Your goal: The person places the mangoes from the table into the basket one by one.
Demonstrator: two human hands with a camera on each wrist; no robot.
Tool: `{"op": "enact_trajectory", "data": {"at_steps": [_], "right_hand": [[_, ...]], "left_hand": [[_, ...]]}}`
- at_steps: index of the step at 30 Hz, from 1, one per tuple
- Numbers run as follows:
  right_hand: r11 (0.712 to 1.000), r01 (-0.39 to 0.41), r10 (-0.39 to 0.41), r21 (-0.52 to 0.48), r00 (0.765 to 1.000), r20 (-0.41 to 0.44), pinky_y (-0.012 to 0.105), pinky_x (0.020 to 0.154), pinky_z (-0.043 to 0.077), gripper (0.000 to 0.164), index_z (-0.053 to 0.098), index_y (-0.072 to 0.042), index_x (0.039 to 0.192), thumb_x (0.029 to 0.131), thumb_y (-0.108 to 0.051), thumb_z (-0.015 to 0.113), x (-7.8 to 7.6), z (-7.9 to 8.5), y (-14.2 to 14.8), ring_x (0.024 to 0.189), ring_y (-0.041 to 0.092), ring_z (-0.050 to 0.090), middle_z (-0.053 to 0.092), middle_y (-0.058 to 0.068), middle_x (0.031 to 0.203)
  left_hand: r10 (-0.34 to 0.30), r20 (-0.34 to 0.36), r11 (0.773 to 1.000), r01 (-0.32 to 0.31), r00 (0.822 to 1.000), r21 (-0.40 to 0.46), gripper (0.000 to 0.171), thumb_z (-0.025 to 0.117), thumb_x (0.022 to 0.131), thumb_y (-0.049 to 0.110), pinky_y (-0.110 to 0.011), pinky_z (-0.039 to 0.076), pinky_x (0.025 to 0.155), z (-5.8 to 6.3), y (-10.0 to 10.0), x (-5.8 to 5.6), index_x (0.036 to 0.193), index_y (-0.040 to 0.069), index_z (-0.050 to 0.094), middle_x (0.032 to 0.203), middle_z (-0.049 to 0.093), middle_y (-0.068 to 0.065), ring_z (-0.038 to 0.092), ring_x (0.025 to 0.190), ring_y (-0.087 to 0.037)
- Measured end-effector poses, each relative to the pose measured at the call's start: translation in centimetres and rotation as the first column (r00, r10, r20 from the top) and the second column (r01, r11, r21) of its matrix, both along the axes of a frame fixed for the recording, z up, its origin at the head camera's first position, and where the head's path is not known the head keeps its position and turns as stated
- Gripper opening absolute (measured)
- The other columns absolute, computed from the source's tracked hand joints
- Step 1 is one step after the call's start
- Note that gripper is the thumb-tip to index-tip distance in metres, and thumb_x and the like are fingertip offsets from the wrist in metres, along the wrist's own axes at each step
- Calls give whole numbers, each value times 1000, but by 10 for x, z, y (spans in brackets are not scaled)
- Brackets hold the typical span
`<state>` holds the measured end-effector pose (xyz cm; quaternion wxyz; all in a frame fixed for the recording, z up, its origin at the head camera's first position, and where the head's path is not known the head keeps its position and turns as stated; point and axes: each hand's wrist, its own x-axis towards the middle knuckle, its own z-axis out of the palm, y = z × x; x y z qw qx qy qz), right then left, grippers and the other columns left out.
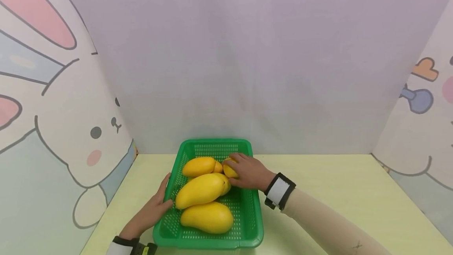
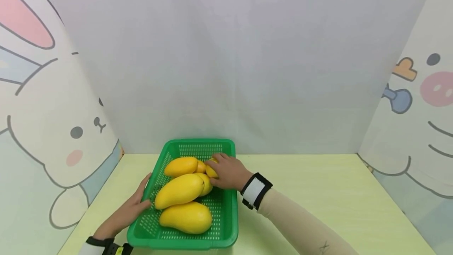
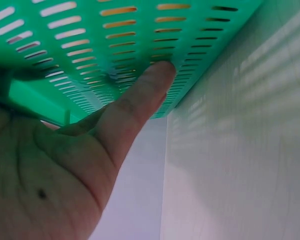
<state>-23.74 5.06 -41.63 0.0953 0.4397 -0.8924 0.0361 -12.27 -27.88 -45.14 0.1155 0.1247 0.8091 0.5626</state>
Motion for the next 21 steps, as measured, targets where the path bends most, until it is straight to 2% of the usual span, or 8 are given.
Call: {"op": "enact_trajectory", "data": {"at_steps": [7,15,18,21], "right_hand": [[994,26,-31,-106,998,-47,43,89,44,51,50,-21,133,89,-46,55,3,6,10,116,24,46,47,8,131],[968,91,-108,-235,992,-60,48,91,41,55,47,-22,136,89,-51,51,14,10,36,120,25,42,43,8,135],[958,92,-119,-271,989,-84,49,93,39,57,46,-22,136,89,-53,51,21,10,47,121,26,40,42,9,136],[953,90,-125,-290,987,-105,49,93,39,59,44,-22,137,89,-57,49,28,9,57,120,26,41,42,9,136]], "left_hand": [[5,-57,999,-8,998,-53,79,43,94,12,-38,51,69,0,1,3,148,27,-13,152,3,-22,60,81,-26],[48,-83,995,-55,995,-88,79,44,93,13,-35,50,73,-3,0,-1,148,28,-10,152,9,-16,56,91,-24],[55,-87,994,-63,995,-91,79,43,93,12,-36,50,72,-6,1,-2,148,28,-10,152,10,-16,57,88,-25],[61,-101,992,-71,993,-101,79,44,93,12,-35,48,76,-8,2,-2,149,28,-9,152,10,-13,54,95,-24]]}}
